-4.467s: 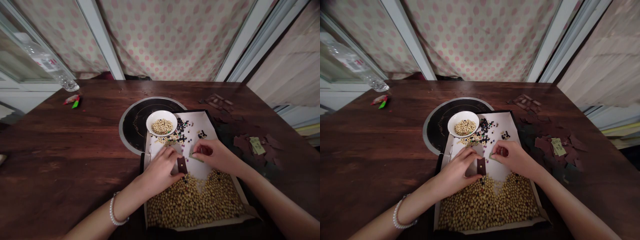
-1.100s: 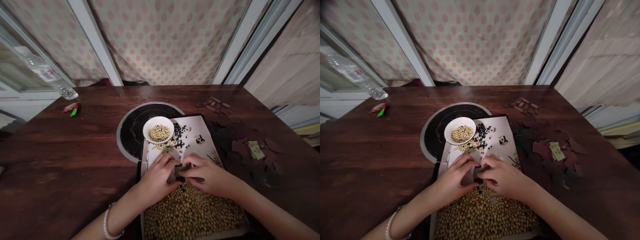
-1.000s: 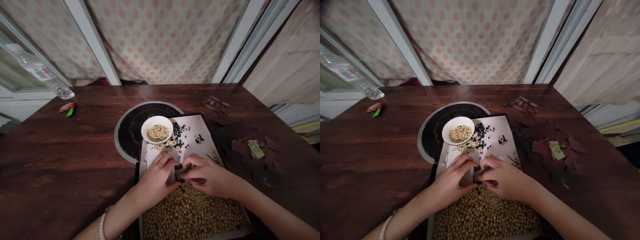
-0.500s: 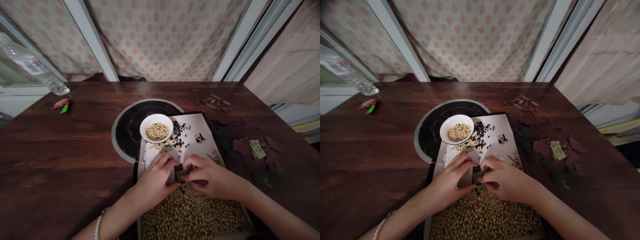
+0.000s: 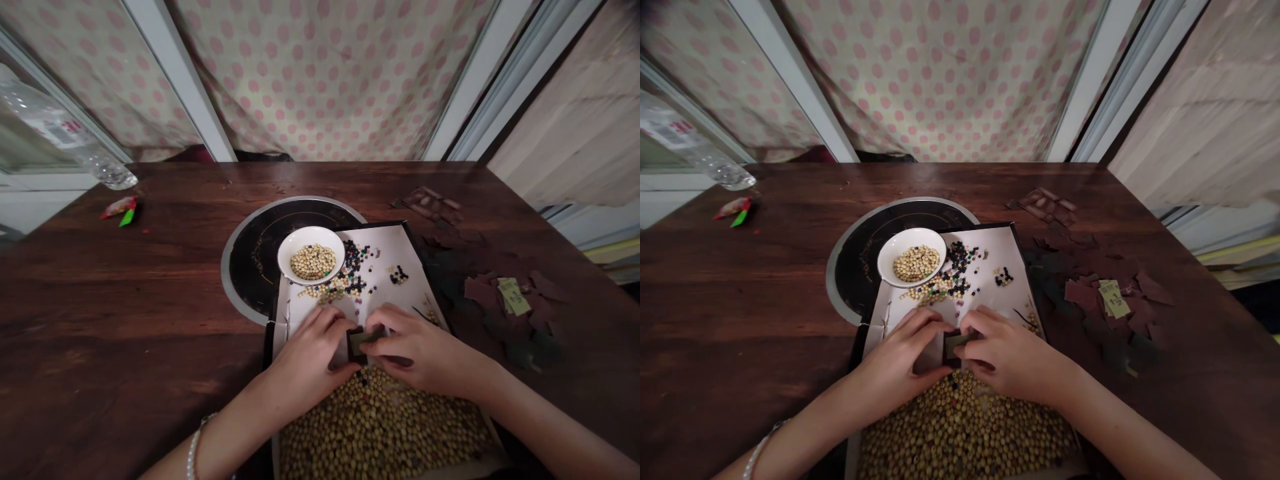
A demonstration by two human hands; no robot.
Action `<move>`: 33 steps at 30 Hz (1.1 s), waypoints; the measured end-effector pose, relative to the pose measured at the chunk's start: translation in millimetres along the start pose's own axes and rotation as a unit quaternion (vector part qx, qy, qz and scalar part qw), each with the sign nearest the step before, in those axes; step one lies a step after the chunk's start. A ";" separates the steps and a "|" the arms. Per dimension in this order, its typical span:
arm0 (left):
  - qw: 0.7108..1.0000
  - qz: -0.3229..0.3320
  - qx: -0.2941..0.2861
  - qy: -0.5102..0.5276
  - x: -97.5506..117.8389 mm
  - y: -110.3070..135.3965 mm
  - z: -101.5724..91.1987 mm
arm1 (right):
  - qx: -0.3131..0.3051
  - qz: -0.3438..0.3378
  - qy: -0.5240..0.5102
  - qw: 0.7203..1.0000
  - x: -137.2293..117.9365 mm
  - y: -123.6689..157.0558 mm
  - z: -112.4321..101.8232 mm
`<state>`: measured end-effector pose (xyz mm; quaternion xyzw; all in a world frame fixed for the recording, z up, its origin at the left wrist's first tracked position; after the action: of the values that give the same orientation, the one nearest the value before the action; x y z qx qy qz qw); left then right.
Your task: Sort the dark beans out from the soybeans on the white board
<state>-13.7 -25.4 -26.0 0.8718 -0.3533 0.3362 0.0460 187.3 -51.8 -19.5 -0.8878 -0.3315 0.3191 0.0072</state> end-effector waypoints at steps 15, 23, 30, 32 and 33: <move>1.000 0.004 -0.006 -0.009 0.1 -0.7 -0.4 | -0.012 0.006 -0.020 1.000 -1.3 0.0 -0.1; 1.000 0.001 -0.007 -0.006 1.8 1.2 -1.4 | -0.017 0.021 -0.029 0.999 0.0 0.3 0.2; 1.000 0.004 -0.003 -0.010 1.2 1.2 -0.6 | -0.014 0.019 -0.029 0.999 -0.6 0.0 -0.9; 1.000 0.004 -0.002 -0.014 1.6 0.9 -1.3 | -0.005 0.016 -0.017 1.000 -0.6 -0.4 -1.2; 1.000 0.004 -0.001 -0.016 1.8 0.7 -1.7 | 0.001 0.017 -0.010 1.000 -0.4 -0.5 -1.3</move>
<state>-14.2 -26.5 -23.7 0.8756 -0.3579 0.3219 0.0393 187.5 -51.4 -18.1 -0.8903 -0.3156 0.3282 -0.0005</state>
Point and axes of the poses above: each hand's wrist, its own y-axis away from the middle knuckle, its own z-axis out of the palm, x = y × z, the point moved 1 cm from there along -y, towards the middle knuckle, and after that the axes turned 7 degrees about x, right-handed, at the moved point
